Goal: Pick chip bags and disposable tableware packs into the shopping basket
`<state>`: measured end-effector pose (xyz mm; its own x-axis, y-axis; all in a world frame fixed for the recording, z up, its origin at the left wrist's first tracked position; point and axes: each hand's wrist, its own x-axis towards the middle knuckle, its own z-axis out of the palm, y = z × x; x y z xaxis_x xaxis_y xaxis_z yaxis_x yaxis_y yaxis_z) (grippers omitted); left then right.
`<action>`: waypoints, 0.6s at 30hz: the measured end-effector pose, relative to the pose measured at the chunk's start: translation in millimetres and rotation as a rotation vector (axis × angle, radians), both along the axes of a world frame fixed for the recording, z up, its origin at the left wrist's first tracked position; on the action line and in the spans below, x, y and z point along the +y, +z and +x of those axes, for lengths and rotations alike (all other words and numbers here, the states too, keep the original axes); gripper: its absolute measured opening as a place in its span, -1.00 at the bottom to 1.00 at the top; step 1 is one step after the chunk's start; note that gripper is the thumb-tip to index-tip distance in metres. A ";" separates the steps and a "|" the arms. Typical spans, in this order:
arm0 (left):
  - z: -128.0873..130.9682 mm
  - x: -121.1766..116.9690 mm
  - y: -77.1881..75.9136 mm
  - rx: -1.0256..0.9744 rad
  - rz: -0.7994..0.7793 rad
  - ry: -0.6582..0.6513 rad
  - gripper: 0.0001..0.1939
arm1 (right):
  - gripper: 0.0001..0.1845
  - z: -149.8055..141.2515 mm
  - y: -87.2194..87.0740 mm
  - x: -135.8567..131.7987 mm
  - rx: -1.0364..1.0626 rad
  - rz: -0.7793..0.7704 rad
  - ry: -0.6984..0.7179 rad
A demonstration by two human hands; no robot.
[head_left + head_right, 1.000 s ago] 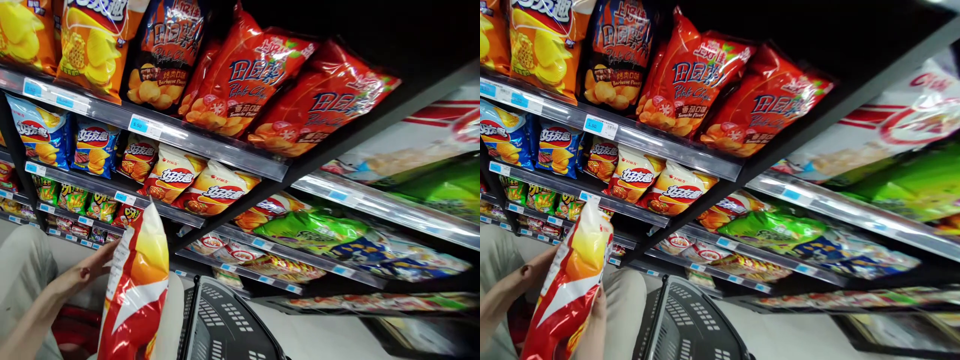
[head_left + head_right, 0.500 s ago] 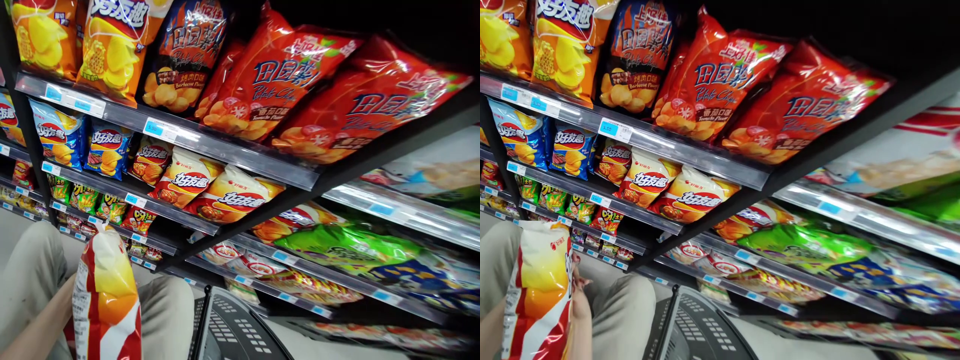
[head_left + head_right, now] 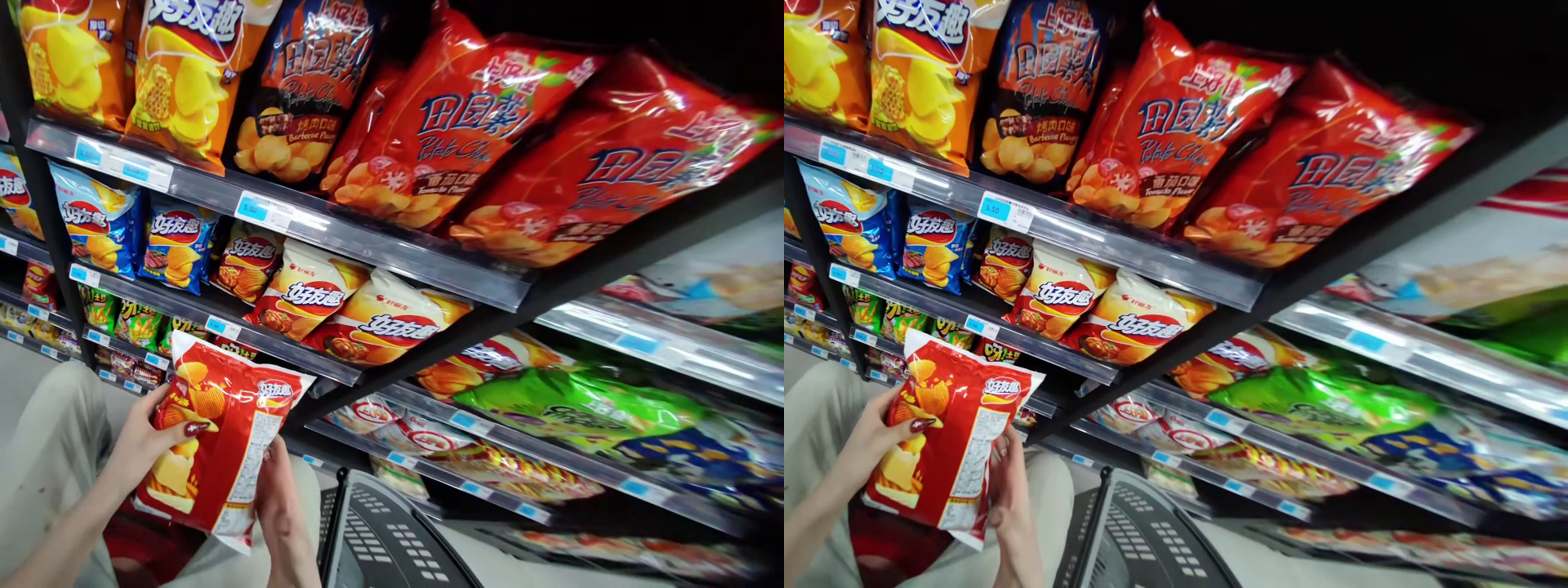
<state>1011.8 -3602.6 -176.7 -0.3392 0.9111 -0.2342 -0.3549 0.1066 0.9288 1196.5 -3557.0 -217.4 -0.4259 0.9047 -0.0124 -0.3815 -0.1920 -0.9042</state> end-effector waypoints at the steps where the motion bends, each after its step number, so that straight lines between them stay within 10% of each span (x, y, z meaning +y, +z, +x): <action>1: 1.5 -1.2 1.7 0.042 -0.005 0.009 -0.47 | 0.10 -0.9 -0.3 -1.6 -0.024 0.018 0.007; 12: 3.2 -6.2 3.0 0.281 -0.066 -0.001 -0.50 | -0.11 -8.2 -11.9 -3.3 -0.003 -0.099 -0.024; 18: -8.5 -9.3 4.1 0.184 -0.118 -0.253 -0.33 | -0.08 -11.4 -3.6 -5.1 -0.015 -0.393 0.025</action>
<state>1003.3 -3611.9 -172.6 -0.1524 0.9420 -0.2989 -0.1308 0.2806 0.9509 1185.1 -3562.1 -221.0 -0.4454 0.8188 -0.3621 -0.3599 -0.5341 -0.7650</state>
